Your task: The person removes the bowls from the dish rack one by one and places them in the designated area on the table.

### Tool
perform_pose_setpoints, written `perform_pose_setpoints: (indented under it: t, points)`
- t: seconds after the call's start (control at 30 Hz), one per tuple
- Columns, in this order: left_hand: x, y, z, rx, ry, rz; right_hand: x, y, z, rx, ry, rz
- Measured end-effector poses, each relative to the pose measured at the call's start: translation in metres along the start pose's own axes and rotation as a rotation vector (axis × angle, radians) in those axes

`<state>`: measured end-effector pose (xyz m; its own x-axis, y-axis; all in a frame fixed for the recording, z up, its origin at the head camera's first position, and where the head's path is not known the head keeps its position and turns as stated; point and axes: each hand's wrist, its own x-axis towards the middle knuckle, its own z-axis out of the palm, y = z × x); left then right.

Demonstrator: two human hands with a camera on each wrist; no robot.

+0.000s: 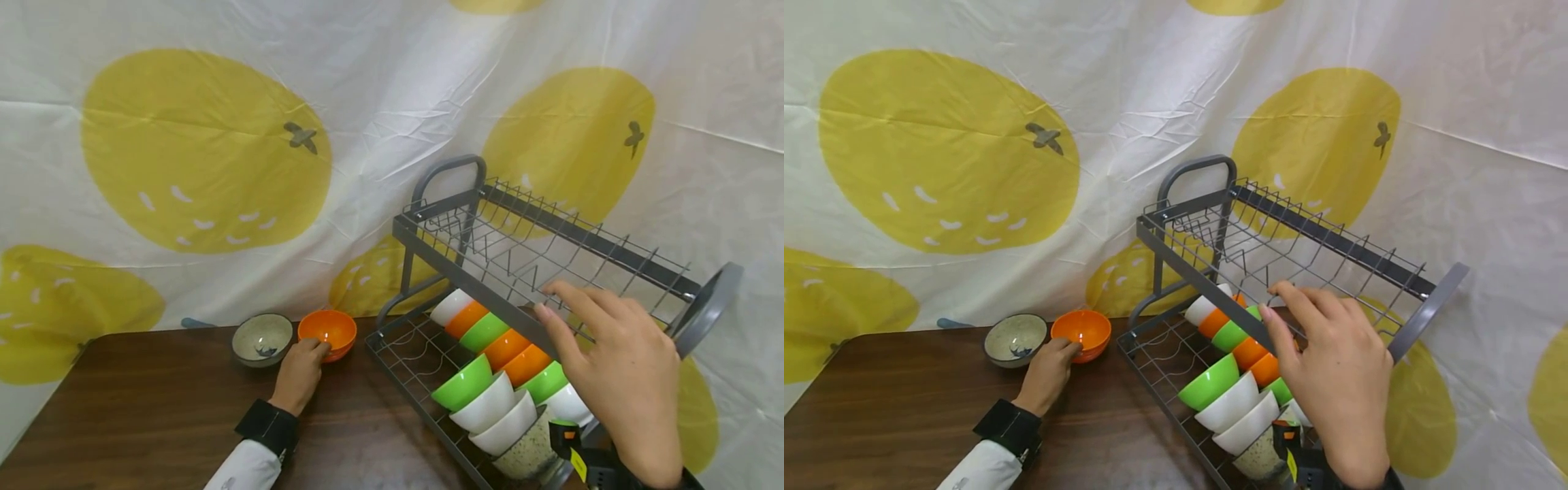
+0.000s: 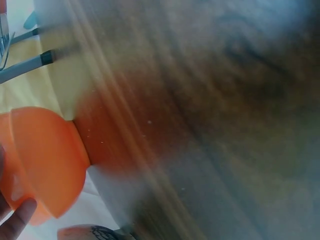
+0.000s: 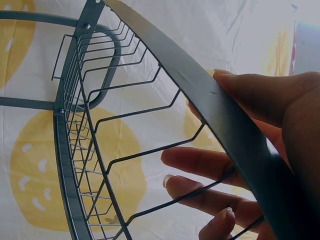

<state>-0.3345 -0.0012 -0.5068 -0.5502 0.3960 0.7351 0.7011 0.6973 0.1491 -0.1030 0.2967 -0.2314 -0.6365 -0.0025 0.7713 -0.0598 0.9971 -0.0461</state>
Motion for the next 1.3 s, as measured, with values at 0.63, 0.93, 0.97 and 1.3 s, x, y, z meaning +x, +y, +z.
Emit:
perform_pose_setpoints:
  t: [0.63, 0.93, 0.97, 1.3]
  points:
    - [-0.004, 0.004, 0.0, -0.03, -0.123, -0.187, -0.001, 0.0, 0.001, 0.0, 0.002, -0.01]
    - [0.014, 0.027, -0.007, -0.073, -0.045, -0.192, -0.002, 0.001, -0.001, 0.004, 0.02, -0.005]
    - [0.017, 0.031, -0.008, -0.083, -0.018, -0.185, -0.002, 0.001, -0.001, 0.006, 0.019, -0.005]
    - [0.024, 0.081, -0.003, -0.309, -0.012, -0.187, -0.001, 0.0, -0.001, 0.002, 0.006, -0.01]
